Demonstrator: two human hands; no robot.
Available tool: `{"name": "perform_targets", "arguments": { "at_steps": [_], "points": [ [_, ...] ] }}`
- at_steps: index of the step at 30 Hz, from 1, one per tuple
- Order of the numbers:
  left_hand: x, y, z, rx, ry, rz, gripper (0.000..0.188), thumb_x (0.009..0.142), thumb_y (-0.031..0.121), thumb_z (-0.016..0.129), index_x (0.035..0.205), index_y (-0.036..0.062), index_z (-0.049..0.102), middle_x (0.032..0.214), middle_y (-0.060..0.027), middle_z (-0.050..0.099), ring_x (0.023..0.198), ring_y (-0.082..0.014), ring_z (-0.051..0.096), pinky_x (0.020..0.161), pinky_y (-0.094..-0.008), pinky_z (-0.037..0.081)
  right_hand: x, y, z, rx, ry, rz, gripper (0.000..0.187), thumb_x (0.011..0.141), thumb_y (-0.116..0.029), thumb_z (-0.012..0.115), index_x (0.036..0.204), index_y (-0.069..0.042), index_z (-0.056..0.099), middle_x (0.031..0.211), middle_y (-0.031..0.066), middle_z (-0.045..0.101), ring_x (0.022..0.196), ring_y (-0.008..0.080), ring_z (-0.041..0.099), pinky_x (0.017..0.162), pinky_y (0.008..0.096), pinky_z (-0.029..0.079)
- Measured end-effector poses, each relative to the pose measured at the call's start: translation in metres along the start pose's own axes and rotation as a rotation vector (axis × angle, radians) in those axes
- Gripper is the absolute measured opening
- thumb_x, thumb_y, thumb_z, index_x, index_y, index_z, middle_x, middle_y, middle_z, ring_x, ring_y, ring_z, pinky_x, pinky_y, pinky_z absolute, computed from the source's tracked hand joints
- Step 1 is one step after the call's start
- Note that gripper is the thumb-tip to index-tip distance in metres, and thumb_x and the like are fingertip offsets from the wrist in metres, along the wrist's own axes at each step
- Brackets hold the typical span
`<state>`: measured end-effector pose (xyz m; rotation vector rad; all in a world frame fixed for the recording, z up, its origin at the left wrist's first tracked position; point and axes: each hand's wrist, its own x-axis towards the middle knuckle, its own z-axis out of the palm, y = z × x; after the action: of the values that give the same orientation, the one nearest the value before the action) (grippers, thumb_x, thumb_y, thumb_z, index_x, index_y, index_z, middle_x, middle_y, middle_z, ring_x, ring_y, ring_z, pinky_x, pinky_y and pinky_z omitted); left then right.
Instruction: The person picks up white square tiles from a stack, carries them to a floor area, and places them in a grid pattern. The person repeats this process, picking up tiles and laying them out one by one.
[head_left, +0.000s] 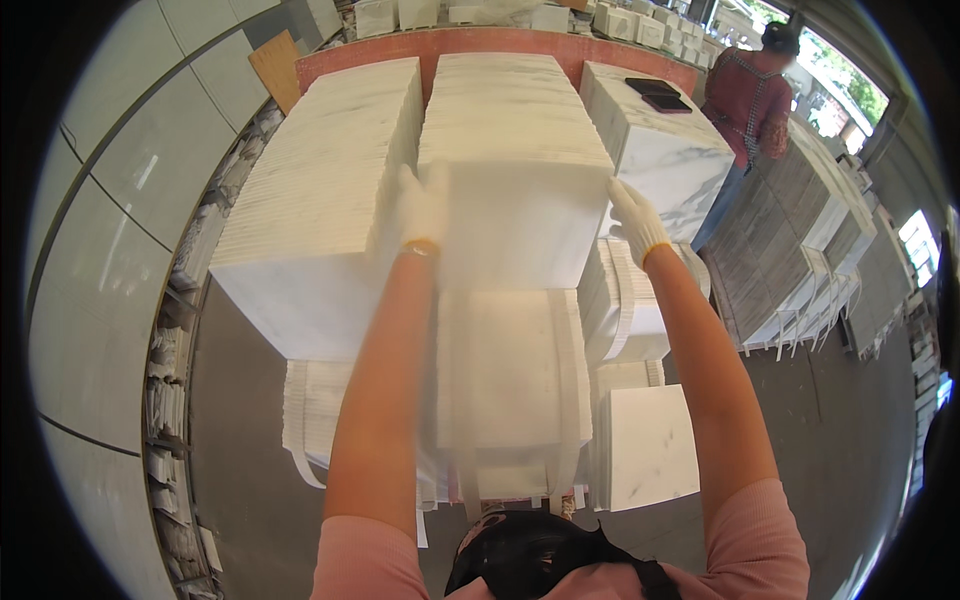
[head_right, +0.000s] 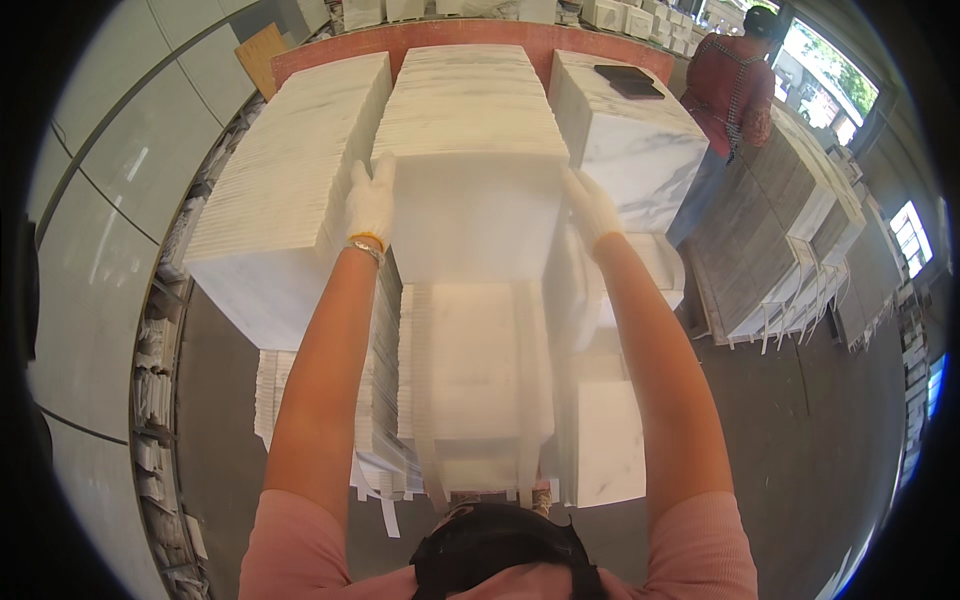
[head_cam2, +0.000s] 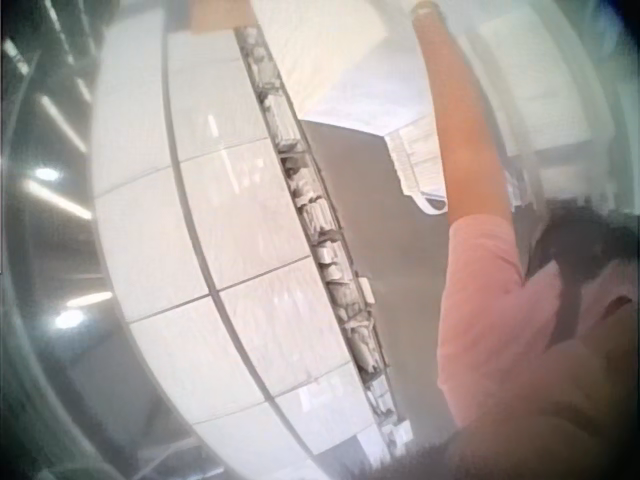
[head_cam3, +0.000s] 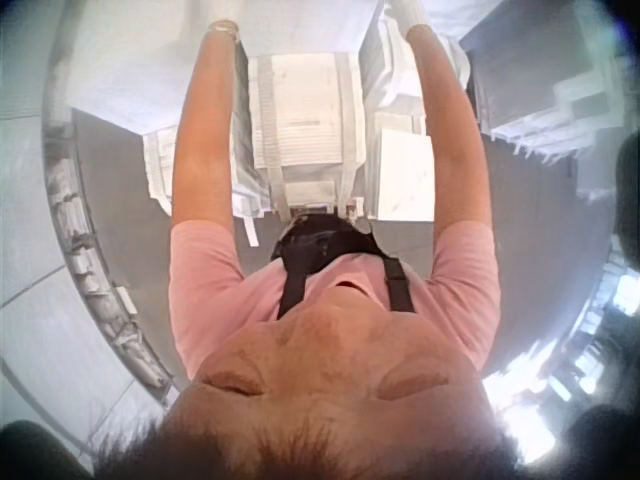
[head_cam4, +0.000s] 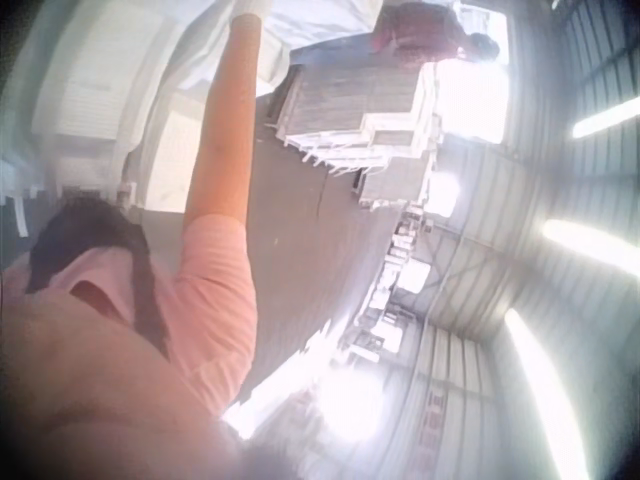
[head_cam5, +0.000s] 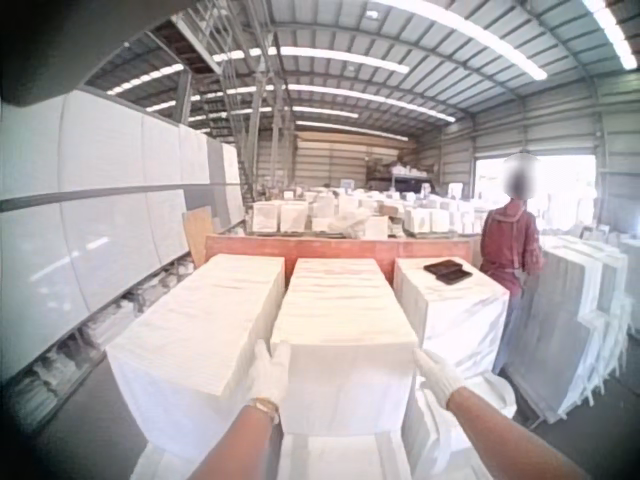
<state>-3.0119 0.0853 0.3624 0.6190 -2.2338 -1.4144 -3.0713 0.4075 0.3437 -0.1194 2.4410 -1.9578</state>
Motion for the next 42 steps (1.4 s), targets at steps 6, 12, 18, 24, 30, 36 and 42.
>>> {"name": "perform_targets", "arguments": {
  "at_steps": [6, 12, 18, 24, 30, 36, 42],
  "points": [
    [0.031, 0.000, 0.018, -0.091, 0.028, 0.004, 0.082, 0.097, 0.061, 0.045, 0.154, 0.0035, 0.036, 0.144, -0.0286, 0.053, 0.135, -0.0425, 0.049, 0.111, -0.0439, 0.038, 0.050, -0.005, 0.030, -0.204, 0.239, 0.084, 0.074, 0.094, -0.063, 0.052, 0.132, 0.000, 0.063, 0.119, 0.0179, 0.069, 0.106, 0.0281, 0.064, 0.089, 0.0375, 0.049],
    [0.027, -0.002, 0.025, -0.125, 0.073, -0.033, 0.077, 0.097, 0.057, 0.045, 0.154, 0.0060, 0.040, 0.146, -0.0238, 0.053, 0.135, -0.0398, 0.050, 0.111, -0.0425, 0.038, 0.047, -0.010, 0.025, -0.105, 0.150, 0.106, 0.070, 0.088, -0.061, 0.062, 0.122, -0.001, 0.068, 0.112, 0.0119, 0.066, 0.098, 0.0263, 0.059, 0.080, 0.0468, 0.050],
    [0.021, -0.003, 0.022, -0.247, 0.093, 0.038, 0.075, 0.097, 0.053, 0.049, 0.152, 0.0021, 0.041, 0.146, -0.0238, 0.053, 0.135, -0.0369, 0.050, 0.112, -0.0396, 0.037, 0.029, -0.018, 0.033, 0.004, 0.254, 0.133, 0.055, 0.094, -0.047, 0.060, 0.118, 0.003, 0.067, 0.106, 0.0127, 0.068, 0.094, 0.0247, 0.063, 0.081, 0.0413, 0.051],
    [-0.037, -0.061, 0.018, -0.271, 0.128, 0.288, 0.057, 0.105, 0.035, 0.055, 0.148, -0.0013, 0.043, 0.147, -0.0189, 0.051, 0.139, -0.0294, 0.046, 0.116, -0.0383, 0.034, -0.033, 0.057, 0.016, -0.034, 0.123, -0.201, 0.036, 0.092, -0.032, 0.071, 0.116, -0.004, 0.070, 0.108, 0.0047, 0.067, 0.094, 0.0149, 0.059, 0.090, 0.0309, 0.047],
    [-0.088, -0.159, 0.023, -0.224, 0.019, 0.431, 0.051, 0.097, 0.019, 0.066, 0.140, -0.0031, 0.047, 0.131, -0.0151, 0.060, 0.125, -0.0244, 0.056, 0.109, -0.0353, 0.041, -0.038, 0.182, 0.017, -0.348, -0.005, -0.130, 0.024, 0.083, -0.017, 0.080, 0.100, -0.003, 0.072, 0.092, 0.0025, 0.071, 0.088, 0.0127, 0.061, 0.079, 0.0288, 0.050],
    [-0.091, -0.178, -0.007, -0.159, -0.088, 0.346, 0.033, 0.095, 0.015, 0.067, 0.122, -0.0033, 0.060, 0.116, -0.0109, 0.064, 0.103, -0.0206, 0.061, 0.093, -0.0359, 0.051, -0.076, 0.131, -0.002, -0.430, -0.070, -0.177, 0.025, 0.076, -0.016, 0.086, 0.094, -0.002, 0.074, 0.086, 0.0004, 0.071, 0.083, 0.0109, 0.063, 0.076, 0.0288, 0.051],
    [-0.118, -0.139, -0.044, 0.149, -0.287, 0.220, 0.038, 0.099, 0.026, 0.062, 0.121, -0.0051, 0.061, 0.106, -0.0072, 0.067, 0.097, -0.0155, 0.060, 0.085, -0.0324, 0.051, -0.195, 0.062, -0.028, 0.133, -0.098, 0.068, 0.037, 0.093, -0.030, 0.069, 0.104, 0.005, 0.070, 0.092, 0.0035, 0.070, 0.083, 0.0141, 0.063, 0.074, 0.0309, 0.051]
  ]
}}
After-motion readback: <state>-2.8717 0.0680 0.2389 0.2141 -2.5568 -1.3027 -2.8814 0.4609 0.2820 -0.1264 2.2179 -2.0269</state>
